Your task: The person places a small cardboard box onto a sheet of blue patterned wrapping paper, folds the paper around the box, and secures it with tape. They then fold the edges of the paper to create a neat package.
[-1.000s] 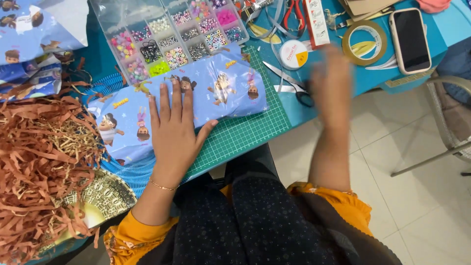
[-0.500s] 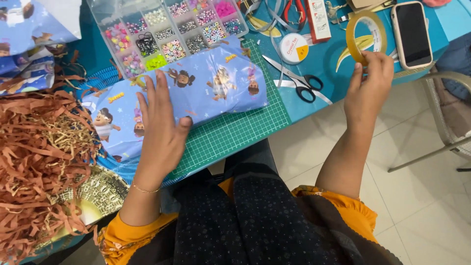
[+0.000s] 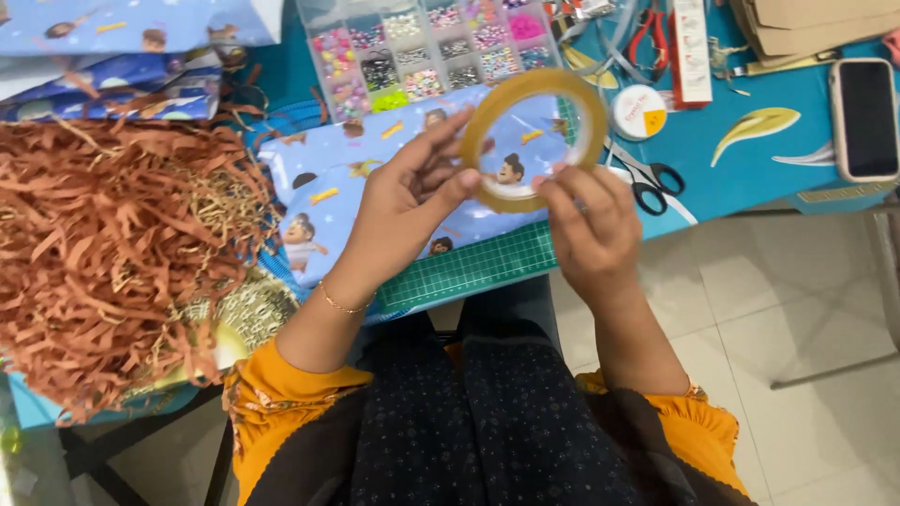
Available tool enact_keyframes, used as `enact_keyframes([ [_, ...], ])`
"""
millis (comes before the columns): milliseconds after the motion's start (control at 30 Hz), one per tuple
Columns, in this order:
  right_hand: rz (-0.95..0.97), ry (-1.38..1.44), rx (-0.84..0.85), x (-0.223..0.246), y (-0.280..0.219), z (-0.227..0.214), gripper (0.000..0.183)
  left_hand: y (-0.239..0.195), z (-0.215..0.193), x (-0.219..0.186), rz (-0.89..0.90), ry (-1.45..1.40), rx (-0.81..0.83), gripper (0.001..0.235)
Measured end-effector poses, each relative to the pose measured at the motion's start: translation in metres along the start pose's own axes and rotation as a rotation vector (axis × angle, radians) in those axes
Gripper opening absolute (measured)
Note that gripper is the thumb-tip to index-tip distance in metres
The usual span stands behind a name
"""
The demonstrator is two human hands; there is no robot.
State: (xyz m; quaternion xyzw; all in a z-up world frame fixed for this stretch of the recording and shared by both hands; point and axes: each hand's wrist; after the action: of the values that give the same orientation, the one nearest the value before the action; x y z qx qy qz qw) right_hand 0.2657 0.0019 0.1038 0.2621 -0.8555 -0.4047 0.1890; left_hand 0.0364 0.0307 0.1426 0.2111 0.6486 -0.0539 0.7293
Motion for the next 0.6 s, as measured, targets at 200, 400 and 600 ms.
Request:
enact_keyframes([
  [200,0.234,0.42,-0.101,0.012,-0.016,0.009,0.045,-0.026,-0.012,0.017,0.068,-0.023,-0.232,0.036],
  [400,0.646,1.054,0.041,0.037,-0.004,0.017,0.058,-0.037,-0.014,0.016,0.053,-0.049,-0.291,0.036],
  [600,0.592,0.899,-0.011,0.041,0.008,0.02,0.029,-0.037,-0.014,0.004,0.234,0.208,-0.237,0.054],
])
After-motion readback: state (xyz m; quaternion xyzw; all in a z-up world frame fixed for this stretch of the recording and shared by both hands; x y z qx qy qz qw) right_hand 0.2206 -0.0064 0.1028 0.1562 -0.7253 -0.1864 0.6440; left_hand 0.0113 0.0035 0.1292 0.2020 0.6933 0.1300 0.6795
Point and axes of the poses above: each hand's wrist, its own y-axis towards the middle knuckle, its own z-axis out of the palm, x = y × z, and after that the axes turned 6 degrees about z, right-handed
